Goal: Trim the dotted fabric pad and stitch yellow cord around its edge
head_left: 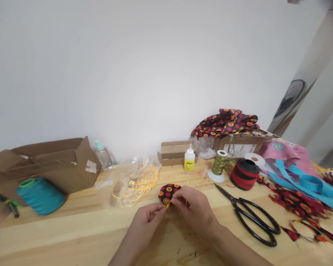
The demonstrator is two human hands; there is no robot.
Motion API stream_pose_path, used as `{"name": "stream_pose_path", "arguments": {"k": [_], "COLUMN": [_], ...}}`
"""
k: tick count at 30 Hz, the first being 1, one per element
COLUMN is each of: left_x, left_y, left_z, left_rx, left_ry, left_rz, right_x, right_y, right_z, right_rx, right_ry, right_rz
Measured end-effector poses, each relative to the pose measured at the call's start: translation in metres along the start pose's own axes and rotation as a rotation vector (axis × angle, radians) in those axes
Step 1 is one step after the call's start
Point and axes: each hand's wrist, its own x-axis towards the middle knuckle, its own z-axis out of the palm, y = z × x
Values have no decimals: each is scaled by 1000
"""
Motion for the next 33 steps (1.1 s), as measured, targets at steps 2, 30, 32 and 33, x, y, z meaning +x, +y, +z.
{"name": "stream_pose_path", "arguments": {"k": [2,30,32,33], "left_x": [0,-3,-3,-2], "left_y": [-1,6,6,6], "left_z": [0,8,8,8], "left_rx": [19,42,-15,-41], "left_ry": [11,-47,-50,-53], "left_rz": [14,50,42,40], "right_x": [-1,-2,-2,-2], "right_y": [0,-6,-7,-7], "right_z": [0,11,11,10], "right_rx": [17,713,724,737], "right_ry": [29,86,74,71], "right_rz": [-18,350,331,324]}}
